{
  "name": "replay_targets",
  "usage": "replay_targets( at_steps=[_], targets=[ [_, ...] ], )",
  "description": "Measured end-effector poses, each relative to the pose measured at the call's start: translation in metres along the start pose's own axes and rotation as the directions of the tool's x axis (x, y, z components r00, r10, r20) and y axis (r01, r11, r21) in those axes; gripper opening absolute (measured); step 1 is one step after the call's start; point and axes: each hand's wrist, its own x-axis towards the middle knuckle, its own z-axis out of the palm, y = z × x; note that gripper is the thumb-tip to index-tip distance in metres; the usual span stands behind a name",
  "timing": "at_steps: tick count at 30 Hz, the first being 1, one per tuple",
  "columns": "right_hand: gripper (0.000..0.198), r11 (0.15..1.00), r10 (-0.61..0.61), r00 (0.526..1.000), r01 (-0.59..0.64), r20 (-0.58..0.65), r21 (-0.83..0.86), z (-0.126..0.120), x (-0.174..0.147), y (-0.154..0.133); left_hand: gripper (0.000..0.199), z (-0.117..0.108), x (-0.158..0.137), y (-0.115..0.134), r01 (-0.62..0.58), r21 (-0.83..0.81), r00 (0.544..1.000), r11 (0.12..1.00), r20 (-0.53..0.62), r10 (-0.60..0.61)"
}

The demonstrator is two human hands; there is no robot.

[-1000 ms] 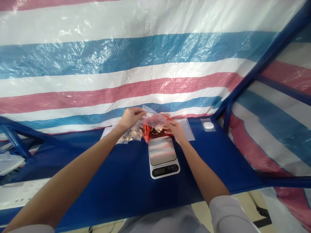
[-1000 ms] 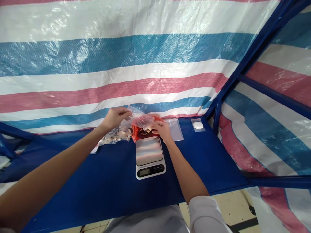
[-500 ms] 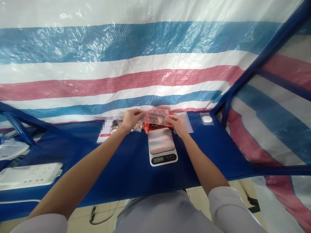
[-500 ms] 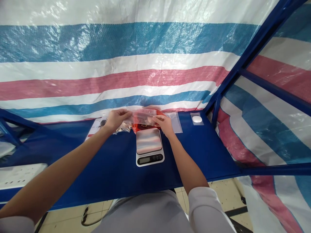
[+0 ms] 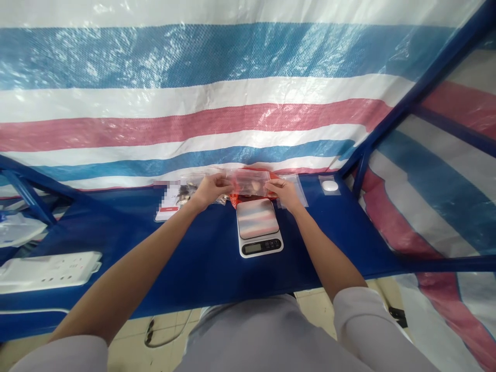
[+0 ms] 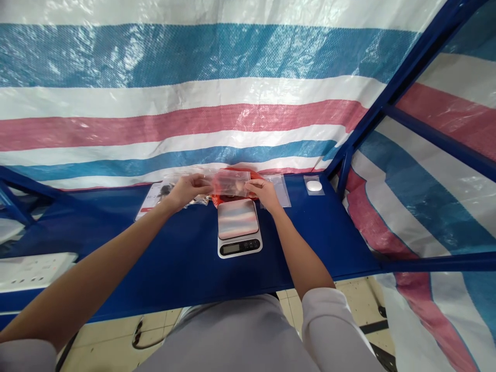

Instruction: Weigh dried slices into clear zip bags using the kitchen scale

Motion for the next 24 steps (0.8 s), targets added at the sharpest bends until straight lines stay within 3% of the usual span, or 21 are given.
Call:
replay_targets(
  at_steps=[3, 7, 9, 12, 15, 19, 24],
  targets=[
    [0.034, 0.994, -0.018, 0.998, 0.024, 0.061, -0.104, -0.011, 0.001, -0.006, 0.064, -0.005, 0.0, 0.002, -0.038, 0.131, 0.998, 0.991, -0.042, 0.044],
    [0.027, 0.965, -0.076, 0.977, 0.122, 0.2, -0.23, -0.023, 0.003, -0.026, 0.066, 0.0, 0.004, 0.019, -0.163, 0.295, 0.978, 0.941, -0.076, 0.193],
    [0.024, 0.942, -0.109, 0.957, 0.186, 0.269, -0.278, -0.025, 0.003, -0.04, 0.057, 0.009, 0.007, 0.032, -0.233, 0.356, 0.97, 0.905, 0.02, 0.242],
    [0.025, 0.904, -0.142, 0.924, 0.267, 0.354, -0.334, -0.028, 0.002, -0.057, 0.047, 0.028, 0.012, 0.051, -0.329, 0.342, 0.925, 0.88, 0.302, 0.229],
    [0.027, 0.88, -0.164, 0.898, 0.32, 0.407, -0.351, -0.032, 0.0, -0.069, 0.032, 0.043, 0.016, 0.061, -0.326, 0.3, 0.886, 0.896, 0.429, 0.178],
    [0.03, 0.907, -0.183, 0.913, 0.3, 0.365, -0.295, -0.041, -0.006, -0.072, 0.03, 0.057, 0.017, 0.053, -0.222, 0.133, 0.909, 0.966, 0.386, 0.156],
    [0.037, 0.972, -0.154, 0.983, 0.169, 0.103, -0.163, -0.057, -0.015, -0.06, 0.04, 0.078, 0.011, 0.031, -0.057, -0.214, 0.969, 0.975, 0.224, 0.106]
  ],
)
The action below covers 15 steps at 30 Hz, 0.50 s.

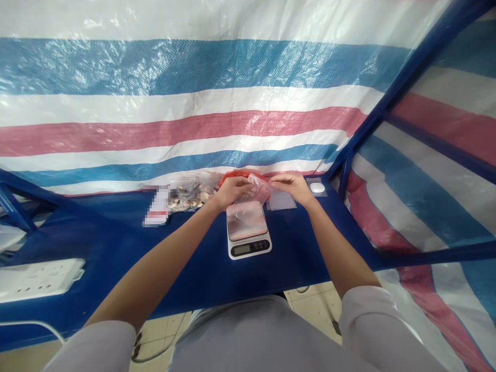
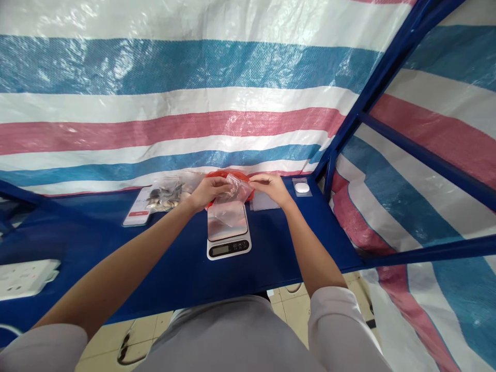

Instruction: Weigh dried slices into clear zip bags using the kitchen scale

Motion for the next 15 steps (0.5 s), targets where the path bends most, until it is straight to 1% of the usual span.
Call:
replay_targets(
  at_steps=[3, 5, 7, 9, 11, 15],
  targets=[
    [0.046, 0.99, 0.115, 0.987, -0.106, -0.114, 0.088, -0.005, -0.007, 0.013, 0.045, 0.015, -0.001, -0.011, 0.014, -0.184, 0.999, 0.983, -0.041, -0.022],
    [0.052, 0.973, 0.193, 0.971, -0.17, -0.14, 0.157, -0.007, -0.01, 0.021, 0.045, 0.025, -0.001, -0.015, 0.004, -0.25, 0.998, 0.968, -0.057, -0.019],
    [0.054, 0.952, 0.25, 0.959, -0.219, -0.132, 0.213, -0.008, -0.012, 0.028, 0.044, 0.036, 0.0, -0.019, -0.01, -0.292, 0.997, 0.956, -0.072, -0.011],
    [0.051, 0.941, 0.27, 0.958, -0.241, -0.099, 0.238, -0.01, -0.014, 0.031, 0.043, 0.046, 0.0, -0.022, -0.011, -0.318, 0.996, 0.948, -0.083, -0.016],
    [0.049, 0.942, 0.265, 0.961, -0.238, -0.085, 0.238, -0.013, -0.016, 0.032, 0.043, 0.055, 0.001, -0.025, -0.001, -0.343, 0.995, 0.939, -0.092, -0.033],
    [0.051, 0.954, 0.248, 0.959, -0.216, -0.14, 0.209, -0.023, -0.018, 0.032, 0.045, 0.067, 0.006, -0.033, 0.028, -0.35, 0.993, 0.936, -0.097, -0.066]
  ],
)
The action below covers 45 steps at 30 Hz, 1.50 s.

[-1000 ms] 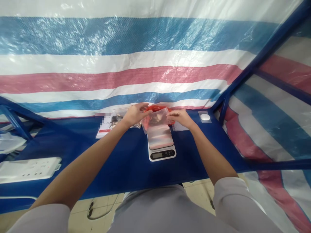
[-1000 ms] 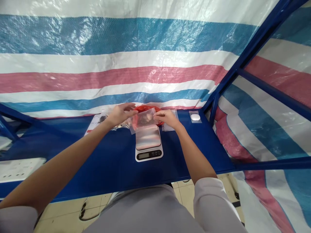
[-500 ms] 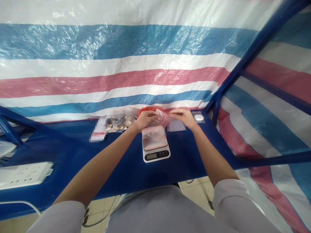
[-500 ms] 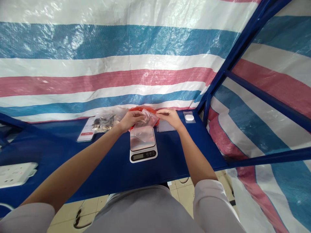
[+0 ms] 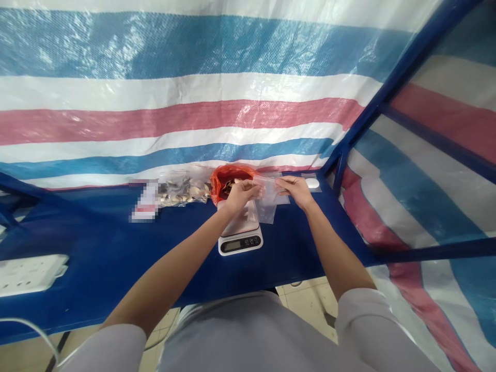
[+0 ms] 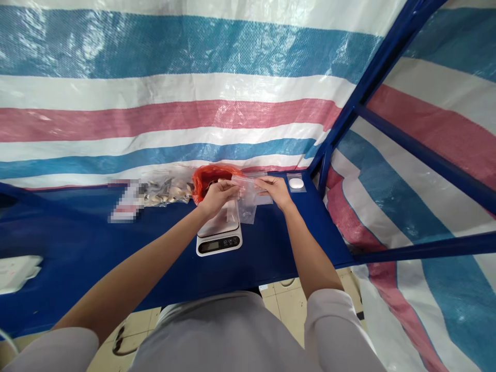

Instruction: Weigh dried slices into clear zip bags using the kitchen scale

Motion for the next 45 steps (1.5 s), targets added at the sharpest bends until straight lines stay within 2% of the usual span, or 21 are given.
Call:
replay_targets(
  at_steps=[3, 6, 9, 12, 14, 15, 18, 20, 23, 27, 31, 34, 36, 39, 41, 45],
  targets=[
    [0.051, 0.999, -0.018, 1.0, 0.018, -0.011, -0.041, -0.012, 0.005, -0.001, 0.038, 0.001, 0.002, -0.004, -0.025, 0.137, 1.0, 0.99, -0.011, 0.027],
    [0.051, 0.995, -0.029, 1.0, 0.03, 0.007, -0.094, -0.028, 0.017, -0.004, 0.027, 0.001, 0.0, -0.004, -0.133, 0.408, 0.986, 0.903, -0.036, 0.162],
    [0.052, 0.991, -0.009, 0.999, 0.013, 0.031, -0.134, -0.044, 0.035, -0.007, 0.024, 0.005, -0.006, -0.003, -0.288, 0.669, 0.937, 0.685, 0.05, 0.345],
    [0.05, 0.983, 0.019, 0.999, -0.009, 0.051, -0.181, -0.055, 0.055, -0.008, 0.024, 0.015, -0.009, -0.006, -0.478, 0.798, 0.843, 0.368, 0.299, 0.448],
    [0.046, 0.976, 0.023, 0.998, -0.01, 0.059, -0.216, -0.057, 0.068, -0.006, 0.024, 0.026, -0.008, -0.011, -0.573, 0.798, 0.78, 0.184, 0.463, 0.421],
    [0.042, 0.972, 0.022, 0.998, -0.007, 0.06, -0.234, -0.057, 0.073, -0.004, 0.025, 0.031, -0.007, -0.014, -0.596, 0.795, 0.765, 0.113, 0.52, 0.381],
    [0.031, 0.955, 0.003, 0.998, 0.014, 0.059, -0.298, -0.052, 0.086, 0.005, 0.026, 0.044, -0.003, -0.023, -0.615, 0.787, 0.762, -0.054, 0.61, 0.217],
    [0.024, 0.937, -0.024, 0.998, 0.045, 0.065, -0.347, -0.048, 0.092, 0.013, 0.028, 0.048, -0.002, -0.028, -0.605, 0.787, 0.778, -0.119, 0.616, 0.123],
    [0.02, 0.902, -0.099, 0.991, 0.127, 0.089, -0.414, -0.043, 0.099, 0.025, 0.03, 0.049, -0.001, -0.036, -0.565, 0.81, 0.813, -0.156, 0.579, 0.064],
    [0.019, 0.828, -0.183, 0.978, 0.21, 0.104, -0.521, -0.04, 0.104, 0.036, 0.03, 0.044, -0.001, -0.046, -0.536, 0.826, 0.828, -0.178, 0.555, 0.083],
    [0.018, 0.657, -0.291, 0.951, 0.276, 0.102, -0.702, -0.041, 0.1, 0.037, 0.031, 0.041, -0.001, -0.054, -0.52, 0.827, 0.825, -0.215, 0.551, 0.123],
    [0.023, 0.509, -0.395, 0.911, 0.323, 0.117, -0.798, -0.042, 0.086, 0.032, 0.035, 0.043, 0.001, -0.059, -0.507, 0.839, 0.833, -0.197, 0.536, 0.135],
    [0.026, 0.407, -0.436, 0.885, 0.356, 0.163, -0.841, -0.04, 0.073, 0.031, 0.04, 0.044, 0.003, -0.062, -0.503, 0.847, 0.84, -0.17, 0.525, 0.133],
    [0.03, 0.286, -0.406, 0.868, 0.418, 0.286, -0.862, -0.034, 0.056, 0.035, 0.043, 0.044, 0.005, -0.067, -0.491, 0.859, 0.852, -0.141, 0.508, 0.124],
    [0.031, 0.234, -0.397, 0.842, 0.477, 0.365, -0.847, -0.03, 0.05, 0.042, 0.044, 0.044, 0.004, -0.069, -0.488, 0.863, 0.853, -0.13, 0.503, 0.139],
    [0.032, 0.153, -0.358, 0.758, 0.624, 0.546, -0.766, -0.029, 0.053, 0.058, 0.047, 0.041, 0.0, -0.069, -0.499, 0.856, 0.836, -0.135, 0.517, 0.183]
  ],
)
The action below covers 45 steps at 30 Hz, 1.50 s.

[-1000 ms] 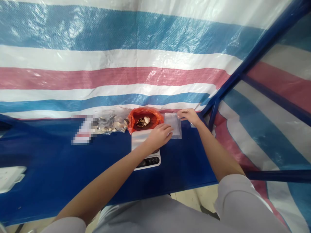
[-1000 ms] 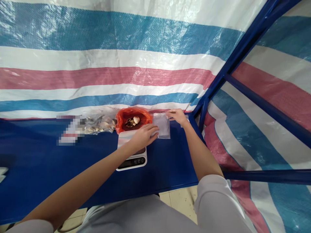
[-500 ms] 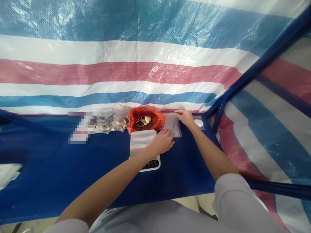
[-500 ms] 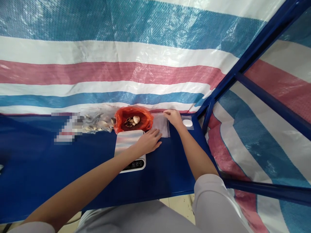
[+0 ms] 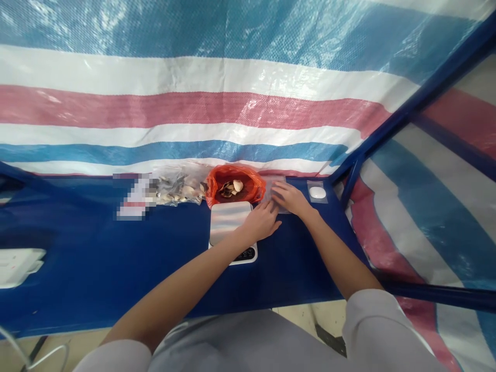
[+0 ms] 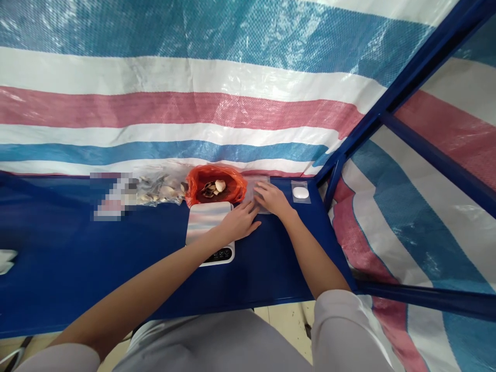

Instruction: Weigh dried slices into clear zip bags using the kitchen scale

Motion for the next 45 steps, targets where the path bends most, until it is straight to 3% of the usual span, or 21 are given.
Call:
replay_targets(
  at_steps=[5, 15, 19, 24, 29, 34, 40, 45],
  targets=[
    [0.037, 0.995, -0.091, 0.995, 0.093, 0.05, -0.048, 0.008, -0.002, 0.012, 0.05, -0.004, -0.005, 0.002, -0.003, 0.047, 0.999, 0.999, 0.048, 0.001],
    [0.04, 0.985, -0.159, 0.985, 0.163, 0.074, -0.062, 0.009, 0.002, 0.029, 0.057, -0.007, 0.002, 0.011, 0.039, 0.062, 0.988, 0.997, 0.145, -0.048],
    [0.039, 0.985, -0.151, 0.985, 0.157, 0.082, -0.071, 0.005, 0.003, 0.028, 0.055, -0.005, 0.003, 0.011, 0.045, 0.068, 0.991, 0.997, 0.122, -0.053],
    [0.035, 0.993, -0.087, 0.995, 0.09, 0.042, -0.074, -0.008, -0.003, 0.02, 0.046, -0.012, -0.002, 0.011, 0.051, 0.03, 0.999, 0.998, -0.003, -0.051],
    [0.035, 0.998, -0.035, 0.999, 0.034, -0.005, -0.051, -0.021, -0.019, -0.001, 0.036, -0.027, -0.019, 0.009, 0.031, -0.004, 0.992, 0.999, -0.121, -0.032],
    [0.034, 1.0, -0.018, 0.999, 0.017, -0.04, -0.015, -0.025, -0.036, -0.041, 0.033, -0.045, -0.047, -0.008, 0.059, 0.016, 0.97, 0.998, -0.235, -0.053],
    [0.034, 0.998, 0.049, 0.994, -0.052, -0.093, -0.033, -0.006, -0.052, -0.089, 0.034, -0.063, -0.094, -0.043, 0.205, 0.007, 0.933, 0.979, -0.303, -0.193],
    [0.034, 0.987, 0.118, 0.984, -0.131, -0.131, -0.092, 0.015, -0.062, -0.11, 0.041, -0.066, -0.143, -0.072, 0.369, -0.023, 0.869, 0.929, -0.347, -0.354]
  ],
)
